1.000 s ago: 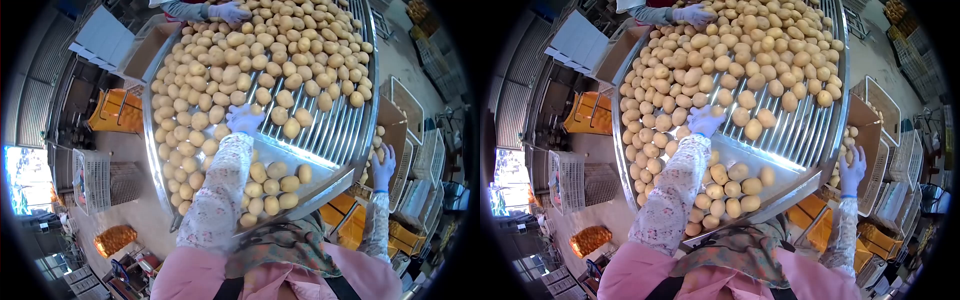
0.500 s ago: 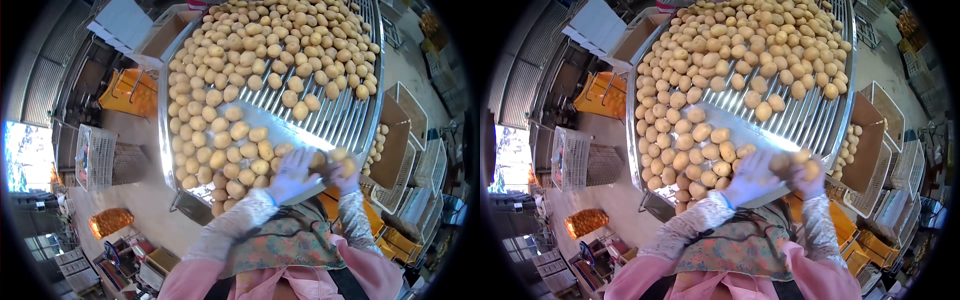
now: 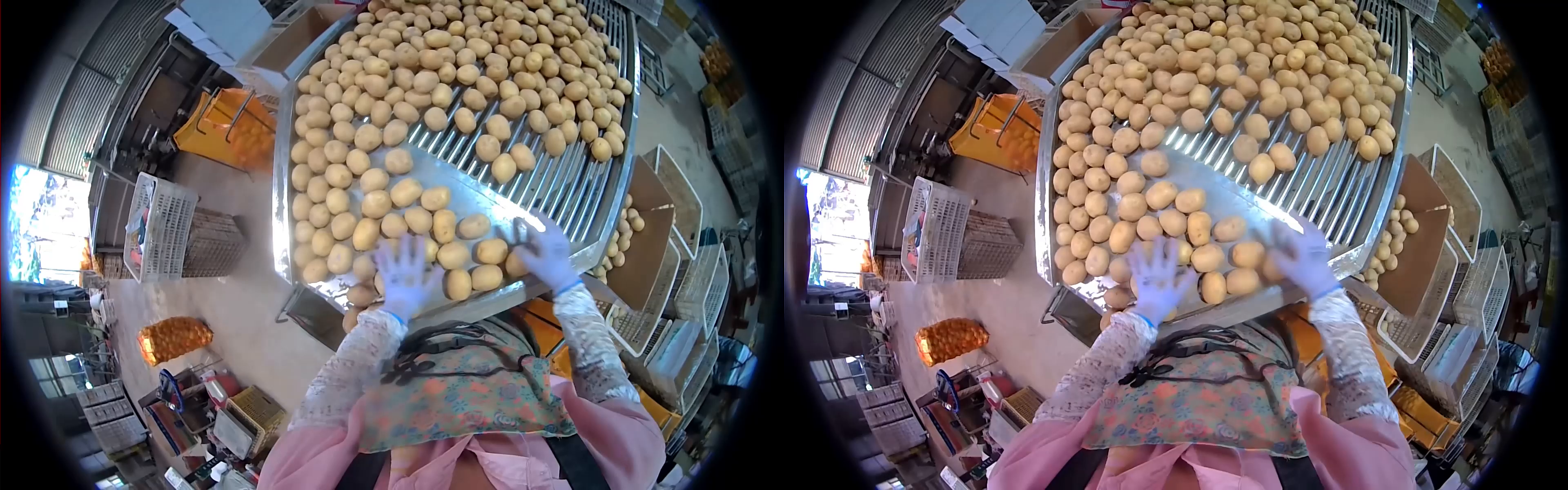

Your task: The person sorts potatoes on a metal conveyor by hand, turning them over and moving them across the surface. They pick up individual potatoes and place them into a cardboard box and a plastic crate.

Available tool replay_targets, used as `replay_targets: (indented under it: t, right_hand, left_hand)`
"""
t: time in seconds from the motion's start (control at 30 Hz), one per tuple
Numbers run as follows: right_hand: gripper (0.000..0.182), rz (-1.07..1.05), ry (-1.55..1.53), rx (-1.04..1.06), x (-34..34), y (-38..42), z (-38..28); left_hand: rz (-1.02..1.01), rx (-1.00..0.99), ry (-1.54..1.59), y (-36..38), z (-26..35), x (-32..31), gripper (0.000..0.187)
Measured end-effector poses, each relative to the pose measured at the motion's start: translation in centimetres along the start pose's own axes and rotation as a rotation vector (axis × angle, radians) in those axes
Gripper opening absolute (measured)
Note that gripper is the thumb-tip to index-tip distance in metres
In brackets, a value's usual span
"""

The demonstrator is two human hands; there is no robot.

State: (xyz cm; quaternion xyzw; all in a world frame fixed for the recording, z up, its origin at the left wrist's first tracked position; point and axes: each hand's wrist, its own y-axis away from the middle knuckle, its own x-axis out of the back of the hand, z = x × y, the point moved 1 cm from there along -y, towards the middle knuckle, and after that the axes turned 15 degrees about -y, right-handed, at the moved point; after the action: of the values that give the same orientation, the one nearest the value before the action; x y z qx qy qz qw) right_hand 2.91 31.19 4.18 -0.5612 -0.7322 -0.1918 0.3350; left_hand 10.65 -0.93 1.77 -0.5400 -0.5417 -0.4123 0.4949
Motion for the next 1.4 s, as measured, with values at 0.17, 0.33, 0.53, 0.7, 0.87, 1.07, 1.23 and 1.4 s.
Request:
replay_targets:
  t: [0.17, 0.33, 0.53, 0.7, 0.87, 1.07, 1.23, 1.4]
  right_hand:
    - [0.073, -0.257, 0.055, 0.19, -7.7, -2.2, -4.3]
    - [0.075, -0.394, 0.181, 0.287, -10.8, -1.8, -7.9]
    - [0.041, -0.621, -0.209, 0.064, -2.6, -12.8, -6.4]
    - [0.058, -0.001, 0.056, -0.051, -1.0, -24.2, 2.6]
    - [0.052, -0.199, 0.167, 0.0, -4.9, -21.7, 0.0]
    - [0.055, -0.468, -0.317, 0.401, -7.4, -10.4, -7.0]
    - [0.06, 0.097, -1.511, -0.323, -8.4, -2.5, -4.6]
    - [0.041, 0.555, -1.536, -0.446, 6.4, 3.4, 5.7]
  left_hand:
    - [-0.072, -0.487, 0.323, 3.2, -4.7, 1.2, 0.064]
    - [-0.071, -0.074, 0.475, -1.8, -4.9, 2.9, 0.027]
    - [-0.01, -0.231, 0.282, -13.9, 3.9, -2.1, 0.058]
    - [-0.427, -0.36, 0.139, -14.8, 8.2, 0.4, 0.064]
    - [-0.398, -0.333, 0.459, -10.8, 7.0, -0.4, 0.056]
    - [0.034, 0.362, 1.229, -6.3, 5.0, 3.0, 0.046]
    - [-0.003, -0.252, 0.796, -6.1, 7.7, 9.4, 0.05]
    - [0.133, -0.482, 0.581, -2.3, 1.8, 2.3, 0.055]
